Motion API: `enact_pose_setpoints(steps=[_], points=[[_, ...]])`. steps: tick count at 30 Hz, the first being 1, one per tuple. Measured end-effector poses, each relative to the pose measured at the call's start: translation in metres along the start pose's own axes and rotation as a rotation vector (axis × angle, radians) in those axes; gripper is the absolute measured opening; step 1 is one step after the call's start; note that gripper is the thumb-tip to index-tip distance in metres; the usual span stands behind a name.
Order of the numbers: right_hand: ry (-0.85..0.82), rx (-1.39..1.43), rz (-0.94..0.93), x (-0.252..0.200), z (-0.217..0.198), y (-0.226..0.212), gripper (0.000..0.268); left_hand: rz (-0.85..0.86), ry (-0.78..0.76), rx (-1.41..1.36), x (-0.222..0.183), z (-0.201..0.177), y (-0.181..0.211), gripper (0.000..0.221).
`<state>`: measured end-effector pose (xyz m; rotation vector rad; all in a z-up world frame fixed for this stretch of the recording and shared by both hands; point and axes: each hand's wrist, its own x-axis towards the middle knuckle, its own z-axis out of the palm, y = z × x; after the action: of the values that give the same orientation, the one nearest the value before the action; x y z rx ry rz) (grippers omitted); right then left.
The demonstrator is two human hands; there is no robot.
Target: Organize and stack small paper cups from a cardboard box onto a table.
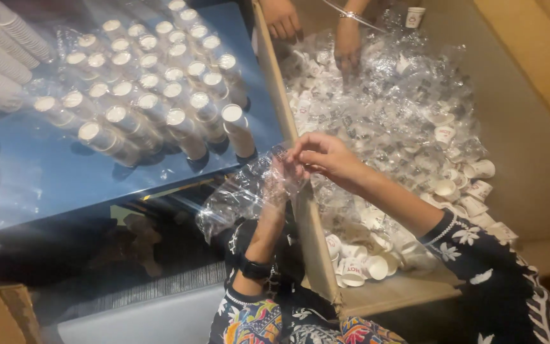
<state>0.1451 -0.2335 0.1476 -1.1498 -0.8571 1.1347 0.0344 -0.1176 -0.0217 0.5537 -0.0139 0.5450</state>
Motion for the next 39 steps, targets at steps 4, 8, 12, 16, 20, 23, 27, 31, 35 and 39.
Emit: enact_pose_setpoints(steps=[4,8,12,16,20,23,27,31,35,39], points=[[-0.007,-0.056,-0.006,0.034,0.02,0.015,0.01,0.031,0.299,0.601,-0.036,0.03,0.047,0.042],[-0.058,-0.077,-0.041,0.064,0.03,0.028,0.012,0.319,0.377,0.408,-0.034,0.018,0.083,0.044],[-0.092,-0.057,-0.089,0.084,0.046,0.026,0.011,0.317,0.181,0.498,-0.027,0.025,0.123,0.045],[-0.052,-0.058,-0.104,0.086,0.047,0.032,0.011,0.166,0.252,0.584,-0.026,0.039,0.142,0.041],[0.045,-0.016,-0.111,0.093,0.033,0.039,0.012,0.01,0.199,0.562,-0.032,0.051,0.149,0.039],[0.091,0.013,-0.119,0.093,0.03,0.018,0.016,0.018,0.279,0.566,-0.023,0.058,0.154,0.04],[0.148,-0.13,-0.3,0.091,0.039,-0.02,0.031,0.231,0.262,0.566,-0.012,0.065,0.169,0.031],[0.226,-0.52,-0.525,0.113,0.042,-0.027,0.048,0.353,0.11,0.519,-0.024,0.06,0.186,0.02],[0.168,-1.004,-0.79,0.14,0.036,-0.004,0.06,0.38,0.282,0.511,-0.038,0.053,0.192,0.016],[0.156,-0.877,-0.636,0.152,0.042,-0.005,0.06,0.333,0.396,0.484,-0.054,0.043,0.198,0.016]])
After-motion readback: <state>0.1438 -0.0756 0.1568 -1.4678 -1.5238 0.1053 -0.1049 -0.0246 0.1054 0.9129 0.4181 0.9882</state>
